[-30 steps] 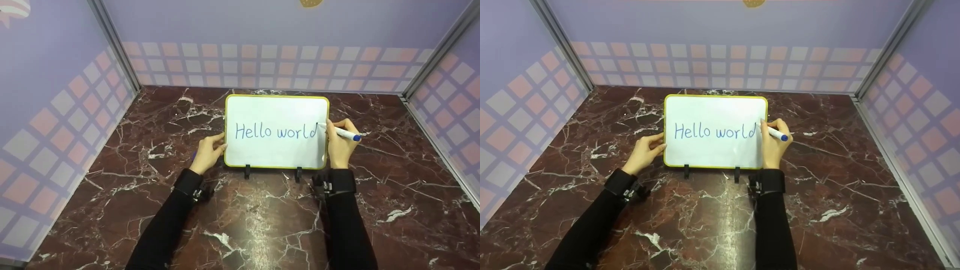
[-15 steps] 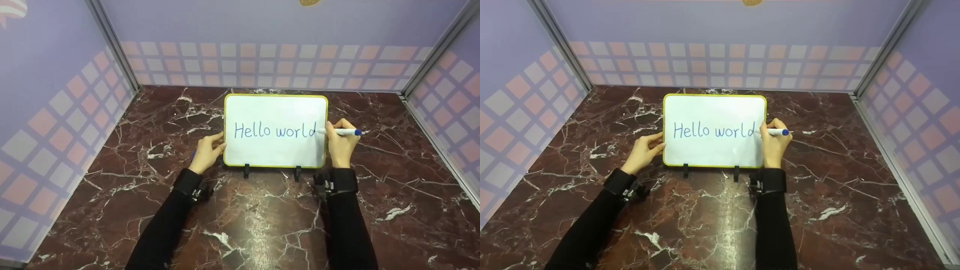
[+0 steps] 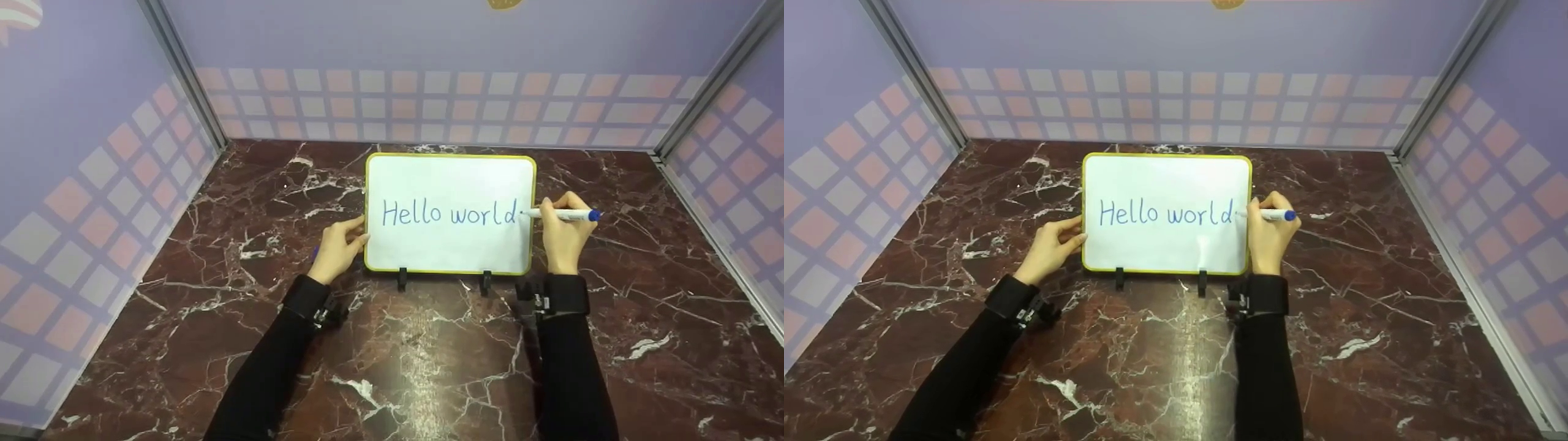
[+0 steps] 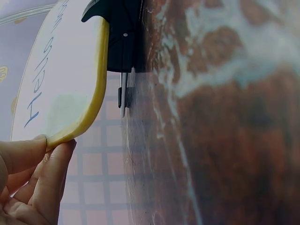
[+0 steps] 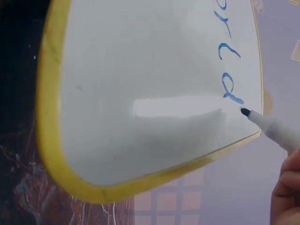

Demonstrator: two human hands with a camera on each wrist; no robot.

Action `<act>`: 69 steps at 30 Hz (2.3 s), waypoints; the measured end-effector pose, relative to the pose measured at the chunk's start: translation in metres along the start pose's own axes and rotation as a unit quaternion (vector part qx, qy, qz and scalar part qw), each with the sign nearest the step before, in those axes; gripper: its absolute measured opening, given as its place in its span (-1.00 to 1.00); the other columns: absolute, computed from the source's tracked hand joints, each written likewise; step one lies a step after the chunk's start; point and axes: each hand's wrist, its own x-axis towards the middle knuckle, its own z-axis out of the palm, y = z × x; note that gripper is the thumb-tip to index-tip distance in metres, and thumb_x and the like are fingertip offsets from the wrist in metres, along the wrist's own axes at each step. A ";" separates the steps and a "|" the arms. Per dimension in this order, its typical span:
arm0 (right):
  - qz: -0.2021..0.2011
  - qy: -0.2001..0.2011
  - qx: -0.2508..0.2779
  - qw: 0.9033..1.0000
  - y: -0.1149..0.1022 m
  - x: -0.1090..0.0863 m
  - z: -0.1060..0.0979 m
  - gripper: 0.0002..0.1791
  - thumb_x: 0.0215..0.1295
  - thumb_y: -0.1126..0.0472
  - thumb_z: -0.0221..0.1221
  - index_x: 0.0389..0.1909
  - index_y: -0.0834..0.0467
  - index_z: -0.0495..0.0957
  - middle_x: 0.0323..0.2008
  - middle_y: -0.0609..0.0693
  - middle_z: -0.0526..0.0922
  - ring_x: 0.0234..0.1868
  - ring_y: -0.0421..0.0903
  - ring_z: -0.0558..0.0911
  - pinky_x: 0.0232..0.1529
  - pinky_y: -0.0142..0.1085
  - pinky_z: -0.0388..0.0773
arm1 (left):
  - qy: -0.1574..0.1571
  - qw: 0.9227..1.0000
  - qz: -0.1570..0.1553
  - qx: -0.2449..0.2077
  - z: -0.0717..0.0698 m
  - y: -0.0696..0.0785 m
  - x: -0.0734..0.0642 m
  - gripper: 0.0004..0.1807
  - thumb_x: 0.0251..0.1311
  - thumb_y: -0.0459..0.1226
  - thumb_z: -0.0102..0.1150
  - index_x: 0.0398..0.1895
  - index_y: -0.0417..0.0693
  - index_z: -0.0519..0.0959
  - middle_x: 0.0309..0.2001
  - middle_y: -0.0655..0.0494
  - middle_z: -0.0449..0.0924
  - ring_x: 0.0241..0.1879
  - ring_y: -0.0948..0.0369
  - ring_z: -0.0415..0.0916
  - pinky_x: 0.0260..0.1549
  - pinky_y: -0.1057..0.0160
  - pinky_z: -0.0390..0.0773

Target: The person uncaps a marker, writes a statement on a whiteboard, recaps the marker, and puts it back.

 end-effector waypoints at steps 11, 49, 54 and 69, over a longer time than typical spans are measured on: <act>-0.015 0.020 0.036 0.999 0.010 -0.001 0.000 -0.67 0.17 0.43 0.30 -0.57 0.59 0.40 -0.67 -0.22 0.49 -0.64 -0.36 0.41 -0.59 -0.55 0.35 | 0.005 1.000 -0.002 -0.006 0.001 0.001 0.001 -0.52 0.33 -0.43 0.16 0.30 -0.35 0.43 0.00 -0.31 0.66 -0.09 -0.07 0.71 -0.18 0.21 0.76; -0.031 0.007 -0.075 0.997 0.003 -0.001 0.002 -0.62 -0.02 0.59 0.11 -0.81 0.29 0.16 -0.78 -0.26 0.21 -0.73 -0.45 0.08 -0.61 -0.50 -0.04 | -0.008 1.000 -0.003 0.015 -0.001 0.001 0.000 -0.49 0.36 -0.39 0.14 0.35 -0.32 0.38 0.00 -0.29 0.66 -0.15 -0.07 0.72 -0.19 0.20 0.76; 0.006 0.008 -0.011 1.000 0.003 0.004 -0.004 -0.65 0.00 0.61 0.07 -0.80 0.33 0.16 -0.84 -0.25 0.22 -0.78 -0.43 0.16 -0.70 -0.54 0.01 | -0.001 1.000 0.001 0.017 0.001 0.001 0.001 -0.50 0.34 -0.40 0.16 0.33 -0.34 0.39 -0.03 -0.30 0.67 -0.17 -0.06 0.73 -0.22 0.22 0.76; 0.049 0.086 0.275 0.956 -0.035 0.025 -0.028 -0.59 0.08 0.67 0.08 -0.80 0.25 0.29 -0.75 0.01 0.43 -0.68 -0.11 0.53 -0.70 -0.45 0.35 | 0.060 0.965 0.002 0.257 -0.048 0.001 0.001 -0.57 0.21 -0.20 0.35 0.03 -0.36 0.63 -0.08 -0.30 0.69 -0.13 -0.18 0.68 -0.09 -0.08 0.69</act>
